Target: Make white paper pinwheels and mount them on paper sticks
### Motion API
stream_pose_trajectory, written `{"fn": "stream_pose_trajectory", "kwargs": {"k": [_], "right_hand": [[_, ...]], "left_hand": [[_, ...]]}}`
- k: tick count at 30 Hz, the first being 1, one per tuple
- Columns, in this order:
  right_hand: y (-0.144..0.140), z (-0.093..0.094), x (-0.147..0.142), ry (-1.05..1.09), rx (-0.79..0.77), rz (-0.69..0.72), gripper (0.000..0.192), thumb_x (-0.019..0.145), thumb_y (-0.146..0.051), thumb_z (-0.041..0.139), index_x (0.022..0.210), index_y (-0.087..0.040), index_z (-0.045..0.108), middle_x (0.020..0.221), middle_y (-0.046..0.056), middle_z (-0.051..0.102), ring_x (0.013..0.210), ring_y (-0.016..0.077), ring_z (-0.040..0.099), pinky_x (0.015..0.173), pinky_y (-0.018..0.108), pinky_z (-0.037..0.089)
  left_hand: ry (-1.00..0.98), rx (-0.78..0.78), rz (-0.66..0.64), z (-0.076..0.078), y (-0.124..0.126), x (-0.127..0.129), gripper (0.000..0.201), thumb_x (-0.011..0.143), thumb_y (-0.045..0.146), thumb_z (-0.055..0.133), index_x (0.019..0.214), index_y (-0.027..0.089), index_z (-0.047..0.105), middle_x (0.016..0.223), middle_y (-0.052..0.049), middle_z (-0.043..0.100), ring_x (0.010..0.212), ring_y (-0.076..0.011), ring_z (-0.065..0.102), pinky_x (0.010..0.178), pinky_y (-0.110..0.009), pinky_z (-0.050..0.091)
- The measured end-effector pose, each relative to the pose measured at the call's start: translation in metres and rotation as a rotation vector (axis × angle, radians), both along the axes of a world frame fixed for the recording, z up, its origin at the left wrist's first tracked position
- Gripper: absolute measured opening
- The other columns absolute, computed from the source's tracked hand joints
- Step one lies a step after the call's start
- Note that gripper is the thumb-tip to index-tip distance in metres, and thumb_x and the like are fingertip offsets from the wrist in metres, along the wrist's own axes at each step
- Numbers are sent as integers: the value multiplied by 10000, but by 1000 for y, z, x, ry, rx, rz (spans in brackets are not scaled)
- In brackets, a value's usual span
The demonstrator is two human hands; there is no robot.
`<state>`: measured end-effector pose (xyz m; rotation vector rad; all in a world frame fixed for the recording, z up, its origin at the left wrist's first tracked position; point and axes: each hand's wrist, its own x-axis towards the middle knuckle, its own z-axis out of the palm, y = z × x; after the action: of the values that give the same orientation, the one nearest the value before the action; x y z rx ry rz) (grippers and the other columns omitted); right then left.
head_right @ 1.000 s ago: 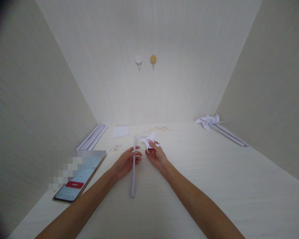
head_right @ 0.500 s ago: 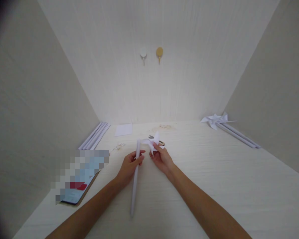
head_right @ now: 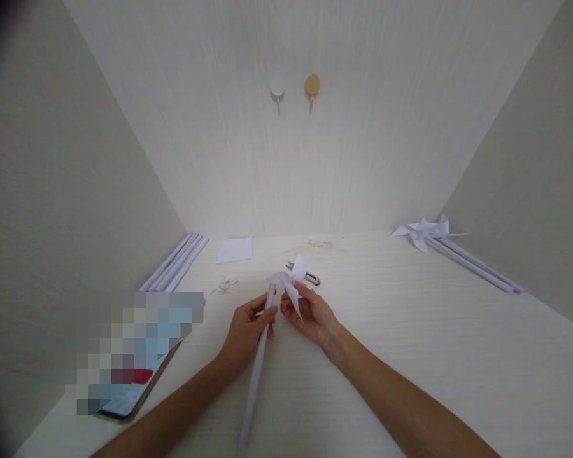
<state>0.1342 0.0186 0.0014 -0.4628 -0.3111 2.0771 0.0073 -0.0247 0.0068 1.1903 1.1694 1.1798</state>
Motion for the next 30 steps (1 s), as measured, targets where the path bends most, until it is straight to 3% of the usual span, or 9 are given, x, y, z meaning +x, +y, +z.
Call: {"fn": "stream_pose_trajectory", "kwargs": {"k": [7, 12, 22, 30], "right_hand": [[2, 1, -1, 10, -33, -23, 89, 664, -159, 638, 627, -129, 563, 533, -13, 558, 490, 60, 519, 482, 150, 462], [2, 1, -2, -13, -4, -67, 73, 657, -149, 641, 639, -136, 571, 548, -12, 570, 496, 59, 512, 468, 145, 455], [1, -2, -3, -75, 21, -72, 68, 643, -153, 646, 663, -124, 588, 554, -7, 585, 496, 61, 535, 473, 146, 459], [0, 0, -3, -113, 15, -138, 78, 627, -146, 664, 656, -127, 593, 549, -10, 593, 494, 60, 534, 475, 145, 459]], "left_hand": [[-32, -31, -74, -2, 0, 3, 219, 752, 335, 424, 691, 149, 521, 520, 47, 452, 336, -45, 392, 345, -175, 309], [-33, -10, -155, 4, -4, 4, 210, 773, 327, 381, 759, 160, 507, 530, 54, 437, 318, -34, 357, 321, -168, 263], [-9, -17, -109, 3, -2, 4, 201, 746, 325, 396, 728, 160, 508, 522, 53, 429, 317, -29, 326, 305, -168, 228], [-31, -21, -104, 2, -2, 4, 259, 751, 326, 401, 864, 152, 557, 522, 54, 427, 322, -30, 324, 308, -170, 233]]}}
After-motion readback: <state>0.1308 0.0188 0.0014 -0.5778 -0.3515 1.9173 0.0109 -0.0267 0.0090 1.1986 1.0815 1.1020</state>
